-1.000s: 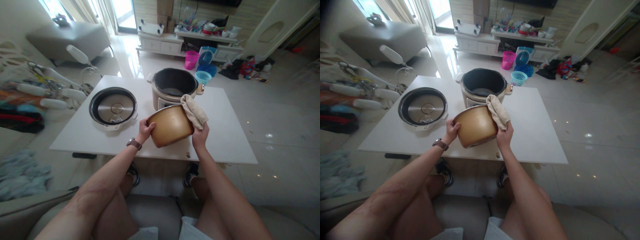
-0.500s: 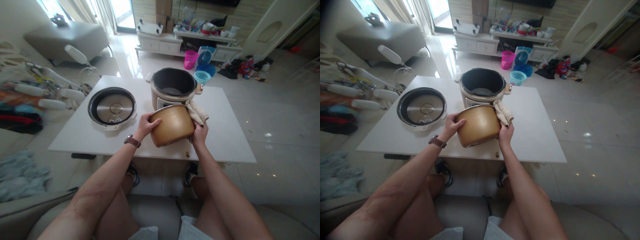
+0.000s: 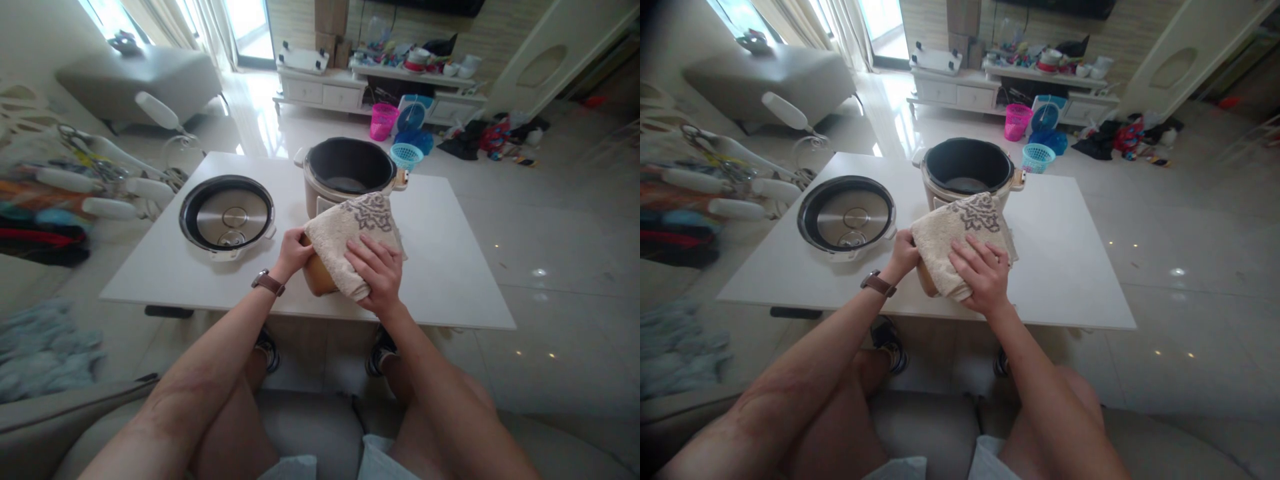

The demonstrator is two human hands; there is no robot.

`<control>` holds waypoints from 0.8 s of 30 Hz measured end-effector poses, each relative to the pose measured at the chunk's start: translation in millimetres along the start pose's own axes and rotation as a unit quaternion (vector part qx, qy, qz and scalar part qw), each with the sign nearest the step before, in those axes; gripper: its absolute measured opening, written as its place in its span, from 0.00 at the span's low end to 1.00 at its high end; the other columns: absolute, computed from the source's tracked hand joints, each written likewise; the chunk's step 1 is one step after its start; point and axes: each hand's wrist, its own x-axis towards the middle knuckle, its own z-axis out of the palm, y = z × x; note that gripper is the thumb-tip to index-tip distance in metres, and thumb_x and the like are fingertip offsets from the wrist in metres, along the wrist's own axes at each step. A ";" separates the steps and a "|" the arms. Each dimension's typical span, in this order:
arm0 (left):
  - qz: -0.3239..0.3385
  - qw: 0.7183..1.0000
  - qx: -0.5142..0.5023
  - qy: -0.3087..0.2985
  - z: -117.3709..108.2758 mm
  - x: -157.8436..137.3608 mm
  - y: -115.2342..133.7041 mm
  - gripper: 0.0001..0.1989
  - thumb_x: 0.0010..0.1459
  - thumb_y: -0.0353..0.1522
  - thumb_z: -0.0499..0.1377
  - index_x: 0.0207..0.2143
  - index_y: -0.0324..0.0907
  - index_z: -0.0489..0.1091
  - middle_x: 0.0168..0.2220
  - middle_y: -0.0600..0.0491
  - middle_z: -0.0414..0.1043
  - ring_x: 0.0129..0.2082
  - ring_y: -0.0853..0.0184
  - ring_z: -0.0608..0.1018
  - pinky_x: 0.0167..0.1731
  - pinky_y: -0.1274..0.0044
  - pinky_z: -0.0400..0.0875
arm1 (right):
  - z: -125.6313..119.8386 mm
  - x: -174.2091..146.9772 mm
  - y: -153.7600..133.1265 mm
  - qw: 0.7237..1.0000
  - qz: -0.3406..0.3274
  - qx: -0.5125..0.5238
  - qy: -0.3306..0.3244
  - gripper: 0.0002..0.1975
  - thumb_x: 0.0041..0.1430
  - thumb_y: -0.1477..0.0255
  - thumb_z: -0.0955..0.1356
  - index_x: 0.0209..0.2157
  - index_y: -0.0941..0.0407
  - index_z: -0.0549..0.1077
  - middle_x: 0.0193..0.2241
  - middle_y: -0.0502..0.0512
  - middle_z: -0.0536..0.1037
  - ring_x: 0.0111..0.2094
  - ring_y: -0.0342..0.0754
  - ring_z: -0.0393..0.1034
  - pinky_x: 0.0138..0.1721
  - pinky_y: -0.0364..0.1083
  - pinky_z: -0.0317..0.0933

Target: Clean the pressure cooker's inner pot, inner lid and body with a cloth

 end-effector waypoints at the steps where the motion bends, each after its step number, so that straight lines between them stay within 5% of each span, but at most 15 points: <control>1: 0.001 1.000 0.003 0.004 0.2 0.0 -0.7 0.22 0.46 0.48 0.68 0.19 0.41 0.67 0.20 0.58 0.60 0.26 0.70 0.61 0.26 0.77 0.57 | -0.8 1.6 -1.3 1.000 -0.007 0.000 0.005 0.19 0.69 0.61 0.64 0.57 0.46 0.77 0.58 0.53 0.82 0.64 0.58 0.72 0.65 0.57 0.57; 5: 0.013 1.000 -0.004 -0.008 -0.5 -2.5 -1.3 0.25 0.50 0.50 0.67 0.19 0.40 0.67 0.19 0.58 0.58 0.23 0.72 0.58 0.23 0.77 0.53 | 0.9 2.1 6.4 0.998 0.043 0.013 0.036 0.19 0.69 0.65 0.63 0.57 0.47 0.77 0.58 0.54 0.82 0.64 0.59 0.73 0.63 0.58 0.60; 10: 0.011 1.000 -0.024 0.004 -2.2 -6.3 -8.5 0.25 0.51 0.53 0.67 0.22 0.40 0.70 0.20 0.58 0.59 0.22 0.72 0.59 0.22 0.77 0.52 | 12.4 -7.9 28.3 0.969 0.197 0.075 0.132 0.20 0.64 0.68 0.66 0.56 0.51 0.78 0.55 0.59 0.83 0.60 0.59 0.76 0.61 0.59 0.66; 18: 0.013 0.995 -0.063 0.079 -0.2 -18.5 -38.5 0.31 0.48 0.61 0.64 0.26 0.40 0.72 0.22 0.56 0.65 0.25 0.69 0.63 0.26 0.75 0.59 | 28.2 -9.2 53.7 0.856 0.399 0.230 0.237 0.15 0.55 0.65 0.74 0.44 0.55 0.82 0.44 0.58 0.86 0.51 0.56 0.79 0.60 0.55 0.69; 24: -0.005 0.997 -0.068 0.034 -5.6 -13.9 -38.7 0.29 0.49 0.58 0.65 0.23 0.42 0.65 0.21 0.58 0.58 0.24 0.70 0.60 0.25 0.76 0.54 | 35.6 -16.0 70.9 0.766 0.514 0.272 0.274 0.14 0.51 0.66 0.72 0.39 0.56 0.81 0.40 0.54 0.85 0.47 0.53 0.78 0.57 0.56 0.71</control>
